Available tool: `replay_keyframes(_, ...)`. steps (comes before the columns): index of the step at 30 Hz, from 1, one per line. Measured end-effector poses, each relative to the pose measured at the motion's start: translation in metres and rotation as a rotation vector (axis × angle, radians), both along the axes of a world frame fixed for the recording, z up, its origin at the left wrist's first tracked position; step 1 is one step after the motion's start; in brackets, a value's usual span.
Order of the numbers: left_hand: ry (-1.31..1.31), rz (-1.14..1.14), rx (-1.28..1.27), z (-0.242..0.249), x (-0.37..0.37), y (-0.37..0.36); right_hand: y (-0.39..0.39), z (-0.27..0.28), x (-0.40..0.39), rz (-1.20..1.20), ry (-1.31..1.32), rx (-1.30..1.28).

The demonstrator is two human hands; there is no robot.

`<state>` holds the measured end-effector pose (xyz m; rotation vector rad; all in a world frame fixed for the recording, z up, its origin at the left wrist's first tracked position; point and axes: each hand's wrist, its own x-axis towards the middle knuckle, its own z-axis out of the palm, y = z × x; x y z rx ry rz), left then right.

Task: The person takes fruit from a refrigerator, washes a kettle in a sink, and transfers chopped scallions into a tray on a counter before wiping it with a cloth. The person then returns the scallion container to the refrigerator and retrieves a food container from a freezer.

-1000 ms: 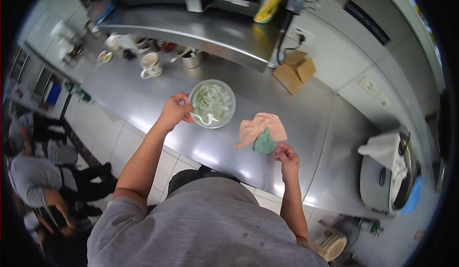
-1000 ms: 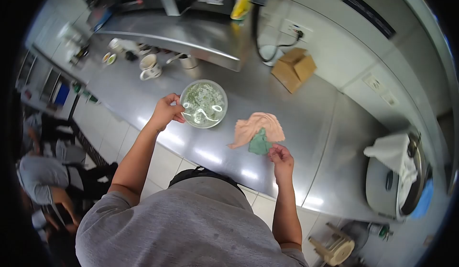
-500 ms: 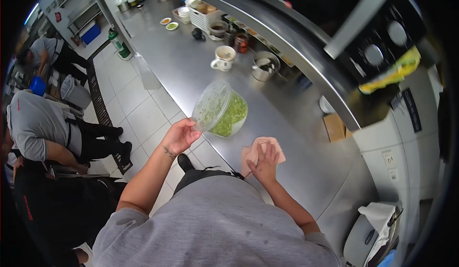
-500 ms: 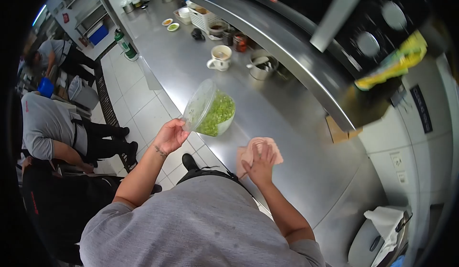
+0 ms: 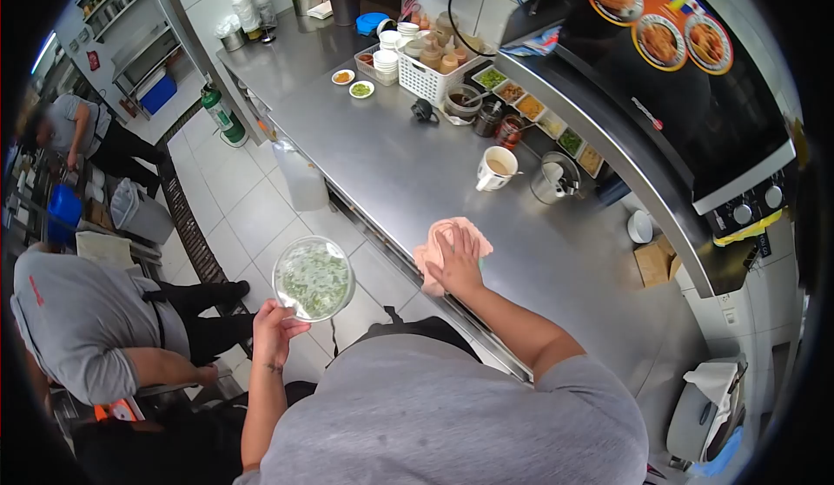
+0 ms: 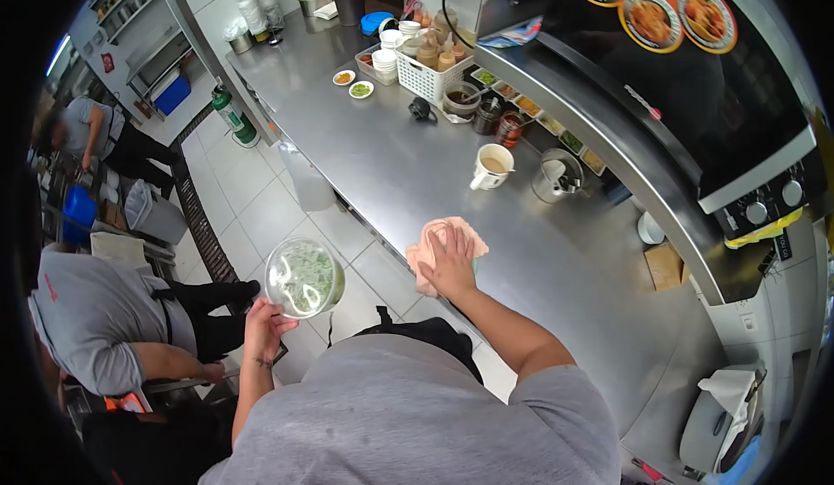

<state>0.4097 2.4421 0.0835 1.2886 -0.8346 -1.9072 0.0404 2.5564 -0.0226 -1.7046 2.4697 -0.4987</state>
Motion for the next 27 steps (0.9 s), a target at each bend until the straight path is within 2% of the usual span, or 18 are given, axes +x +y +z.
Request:
replay_keyframes(4, 0.038, 0.117, -0.03, -0.01, 0.031, -0.04, -0.066, 0.001, 0.012, 0.024, -0.003, 0.009)
replay_keyframes(8, 0.053, 0.164, -0.013, -0.021, 0.032, -0.084, -0.132, -0.002, 0.011, 0.08, 0.034, 0.004)
replay_keyframes(16, -0.017, 0.04, 0.001, -0.026, -0.003, -0.218, -0.299, 0.0, 0.002, 0.131, -0.002, -0.044)
replay_keyframes(19, -0.112, -0.028, -0.039, -0.015, -0.027, -0.281, -0.359, 0.026, 0.0, 0.023, -0.018, 0.081)
replay_keyframes(21, -0.21, -0.265, -0.12, -0.014, -0.042, -0.322, -0.4, 0.062, -0.004, 0.088, -0.242, 0.161)
replay_keyframes(23, -0.171, -0.456, -0.159, -0.015, -0.066, -0.361, -0.424, 0.071, 0.008, 0.32, -0.403, -0.213)
replay_keyframes(25, -0.133, -0.602, -0.161, -0.013, -0.097, -0.398, -0.437, 0.096, 0.022, 0.429, -0.801, 0.02)
replay_keyframes(26, -0.137, -0.743, -0.197, -0.012, -0.111, -0.416, -0.448, 0.096, 0.02, 0.383, -0.786, 0.007)
replay_keyframes(27, -0.144, -0.885, -0.231, -0.013, -0.124, -0.432, -0.457, 0.092, 0.019, 0.435, -0.705, 0.119)
